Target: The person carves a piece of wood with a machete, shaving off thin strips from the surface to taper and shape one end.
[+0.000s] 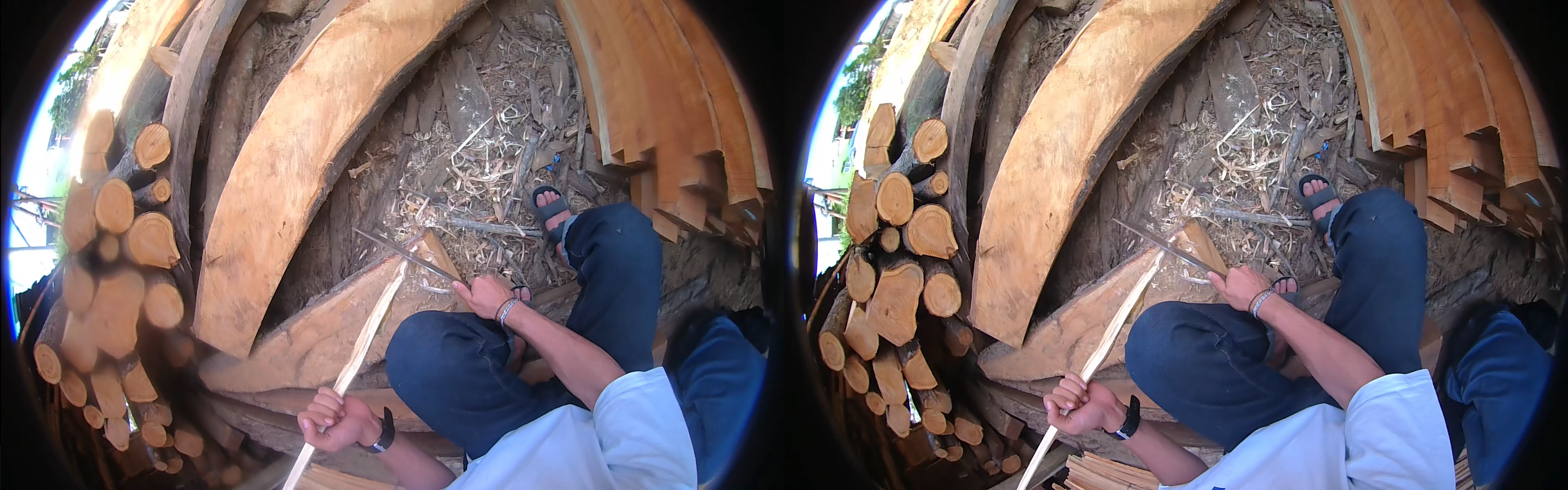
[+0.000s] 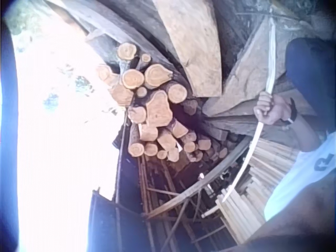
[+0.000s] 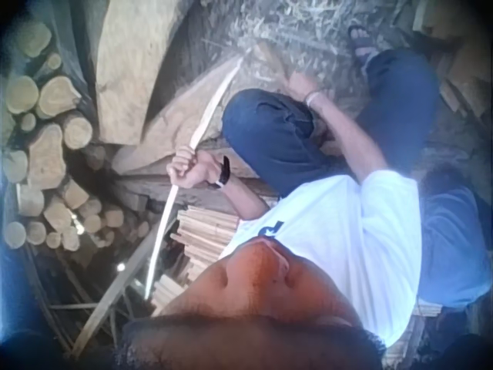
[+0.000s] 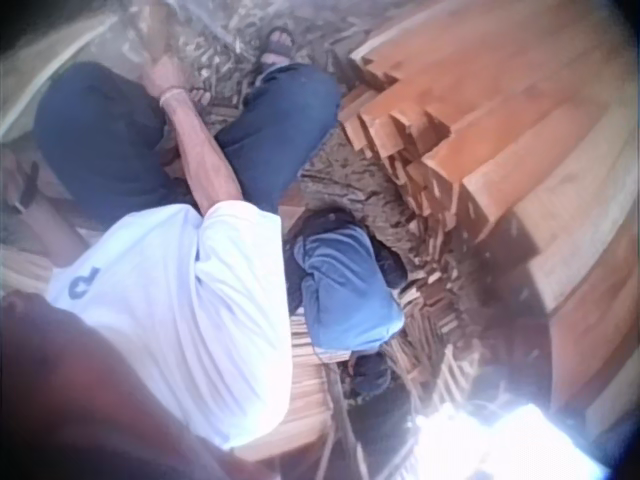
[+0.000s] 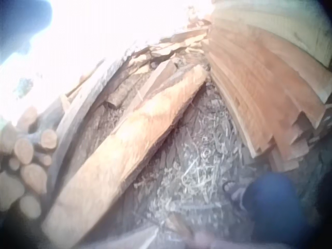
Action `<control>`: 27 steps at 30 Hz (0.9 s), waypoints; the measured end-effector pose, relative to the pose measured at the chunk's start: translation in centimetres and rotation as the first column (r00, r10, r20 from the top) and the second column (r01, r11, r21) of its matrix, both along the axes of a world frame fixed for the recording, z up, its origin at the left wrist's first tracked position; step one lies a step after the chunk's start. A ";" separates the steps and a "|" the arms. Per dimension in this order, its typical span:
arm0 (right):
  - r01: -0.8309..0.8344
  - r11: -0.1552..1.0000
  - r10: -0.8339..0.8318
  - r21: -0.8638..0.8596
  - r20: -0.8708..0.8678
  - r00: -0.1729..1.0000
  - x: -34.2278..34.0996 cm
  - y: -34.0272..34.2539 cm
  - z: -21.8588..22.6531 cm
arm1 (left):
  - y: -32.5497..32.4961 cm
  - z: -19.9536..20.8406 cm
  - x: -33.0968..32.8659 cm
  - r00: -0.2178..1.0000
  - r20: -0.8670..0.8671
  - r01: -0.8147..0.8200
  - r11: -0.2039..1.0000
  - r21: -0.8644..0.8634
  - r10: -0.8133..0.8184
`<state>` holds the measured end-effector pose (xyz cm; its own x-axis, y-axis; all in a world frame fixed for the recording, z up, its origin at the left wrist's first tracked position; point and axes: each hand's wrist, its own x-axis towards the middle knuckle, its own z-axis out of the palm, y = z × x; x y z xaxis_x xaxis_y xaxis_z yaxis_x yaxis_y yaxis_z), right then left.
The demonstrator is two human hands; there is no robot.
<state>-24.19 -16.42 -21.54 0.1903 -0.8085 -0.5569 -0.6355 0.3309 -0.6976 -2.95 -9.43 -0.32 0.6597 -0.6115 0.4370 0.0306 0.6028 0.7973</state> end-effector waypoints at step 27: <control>0.028 0.999 -0.028 0.030 0.008 1.000 0.7 0.3 -1.1 | -0.4 0.4 -1.0 0.987 0.105 0.124 0.992 -0.017 -0.121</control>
